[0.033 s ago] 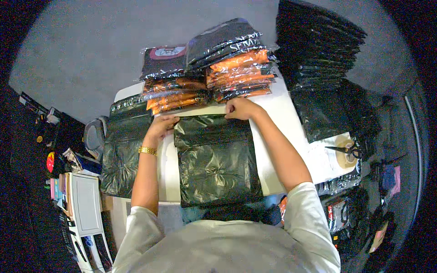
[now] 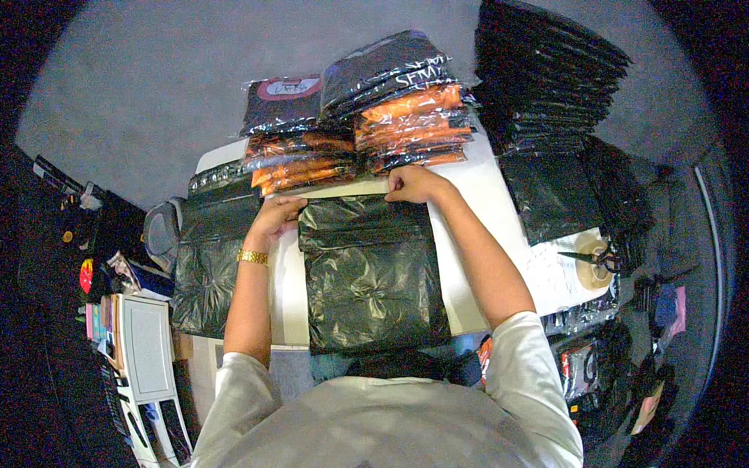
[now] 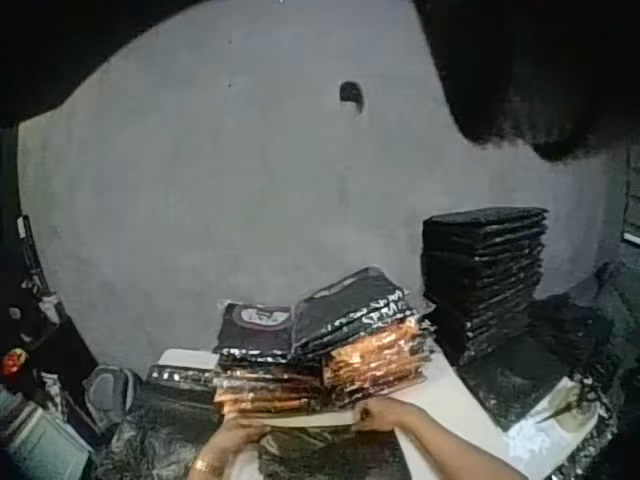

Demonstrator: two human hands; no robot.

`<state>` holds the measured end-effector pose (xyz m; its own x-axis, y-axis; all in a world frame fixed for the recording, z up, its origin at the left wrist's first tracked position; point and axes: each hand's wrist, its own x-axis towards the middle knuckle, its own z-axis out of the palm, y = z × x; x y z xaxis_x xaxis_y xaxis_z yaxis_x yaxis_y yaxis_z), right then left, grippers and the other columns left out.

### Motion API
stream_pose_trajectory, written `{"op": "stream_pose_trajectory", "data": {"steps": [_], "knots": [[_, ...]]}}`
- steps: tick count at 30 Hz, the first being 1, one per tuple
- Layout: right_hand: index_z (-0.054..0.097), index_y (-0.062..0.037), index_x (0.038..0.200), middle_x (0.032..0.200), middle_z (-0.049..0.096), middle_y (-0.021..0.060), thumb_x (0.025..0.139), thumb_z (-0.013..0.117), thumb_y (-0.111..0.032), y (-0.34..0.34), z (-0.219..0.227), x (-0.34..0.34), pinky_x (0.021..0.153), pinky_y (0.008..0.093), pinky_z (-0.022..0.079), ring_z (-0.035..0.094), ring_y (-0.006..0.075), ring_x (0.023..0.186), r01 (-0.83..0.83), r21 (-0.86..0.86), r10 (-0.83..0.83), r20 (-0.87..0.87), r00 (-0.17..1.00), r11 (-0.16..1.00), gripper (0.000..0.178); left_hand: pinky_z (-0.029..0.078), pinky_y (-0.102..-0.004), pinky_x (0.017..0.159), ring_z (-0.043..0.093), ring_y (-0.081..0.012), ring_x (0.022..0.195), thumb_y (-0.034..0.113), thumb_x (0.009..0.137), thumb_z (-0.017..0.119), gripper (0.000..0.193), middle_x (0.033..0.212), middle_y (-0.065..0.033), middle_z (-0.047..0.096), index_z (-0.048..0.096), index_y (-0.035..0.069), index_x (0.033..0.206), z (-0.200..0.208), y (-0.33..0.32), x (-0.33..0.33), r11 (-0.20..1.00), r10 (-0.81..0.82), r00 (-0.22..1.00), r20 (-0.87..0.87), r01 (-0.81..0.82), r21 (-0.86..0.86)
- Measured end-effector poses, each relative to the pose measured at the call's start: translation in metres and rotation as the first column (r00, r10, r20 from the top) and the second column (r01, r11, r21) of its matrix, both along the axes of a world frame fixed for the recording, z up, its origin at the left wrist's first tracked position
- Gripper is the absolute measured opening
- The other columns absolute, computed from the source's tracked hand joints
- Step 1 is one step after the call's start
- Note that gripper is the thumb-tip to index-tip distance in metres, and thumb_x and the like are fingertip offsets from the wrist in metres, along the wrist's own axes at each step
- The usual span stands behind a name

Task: The recorder is folding and packing t-shirts into shipping bags at a workstation.

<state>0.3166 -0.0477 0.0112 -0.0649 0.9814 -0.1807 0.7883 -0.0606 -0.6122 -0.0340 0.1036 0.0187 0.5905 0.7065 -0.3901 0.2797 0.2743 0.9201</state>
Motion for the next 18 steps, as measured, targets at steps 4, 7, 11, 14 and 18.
{"op": "stream_pose_trajectory", "data": {"steps": [4,7,11,14,18], "knots": [[0.079,-0.0060,0.102,0.094,0.076,0.0067,0.093,0.084,-0.038,0.003,0.007,-0.002,0.085,0.0336,0.055,0.069,0.0178,0.090,0.080,0.018,-0.078,-0.091,0.993,0.997,0.034,0.048,-0.0229,0.064,0.058,-0.0039,0.072,0.017,0.101,0.076,0.014,0.090,0.0057,0.070,0.078,0.007,0.110,-0.009,0.004,-0.002,0.999,0.034,0.996,0.086,-0.030,-0.038],[0.080,-0.0066,0.112,0.104,0.080,0.0073,0.097,0.078,-0.044,0.015,0.014,-0.007,0.089,0.0363,0.056,0.072,0.0203,0.094,-0.072,-0.067,0.067,-0.065,0.996,0.995,0.040,0.047,-0.0225,0.062,0.055,-0.0036,0.069,0.017,0.101,0.075,0.010,0.083,0.0086,0.064,0.078,0.008,0.105,-0.016,0.009,-0.011,0.998,0.030,0.991,0.131,-0.022,-0.063],[0.080,-0.0055,0.111,0.104,0.081,0.0105,0.097,0.078,-0.043,0.017,0.009,-0.012,0.090,0.0365,0.057,0.075,0.0223,0.097,-0.075,0.064,0.080,-0.081,0.993,0.995,0.040,0.043,-0.0209,0.056,0.052,-0.0029,0.065,0.017,0.101,0.075,0.008,0.078,0.0094,0.059,0.077,0.009,0.103,-0.012,-0.001,0.000,0.998,0.033,0.987,0.160,-0.024,-0.057],[0.080,-0.0047,0.111,0.105,0.081,0.0121,0.095,0.079,-0.045,0.028,0.006,-0.036,0.089,0.0380,0.057,0.076,0.0234,0.097,-0.085,0.103,0.092,-0.068,0.993,0.991,0.043,0.038,-0.0197,0.049,0.050,-0.0025,0.061,0.015,0.101,0.076,0.006,0.076,0.0080,0.060,0.077,0.009,0.101,-0.002,-0.012,0.009,0.998,0.052,0.987,0.155,-0.049,-0.025],[0.079,-0.0046,0.113,0.105,0.080,0.0143,0.093,0.080,-0.048,0.038,-0.002,-0.062,0.089,0.0399,0.058,0.076,0.0271,0.097,-0.080,0.152,0.090,-0.059,0.994,0.985,0.048,0.038,-0.0205,0.046,0.049,-0.0034,0.056,0.011,0.099,0.077,0.004,0.074,0.0069,0.059,0.075,0.009,0.097,0.001,-0.014,0.011,0.997,0.072,0.990,0.120,-0.073,0.001]]}}
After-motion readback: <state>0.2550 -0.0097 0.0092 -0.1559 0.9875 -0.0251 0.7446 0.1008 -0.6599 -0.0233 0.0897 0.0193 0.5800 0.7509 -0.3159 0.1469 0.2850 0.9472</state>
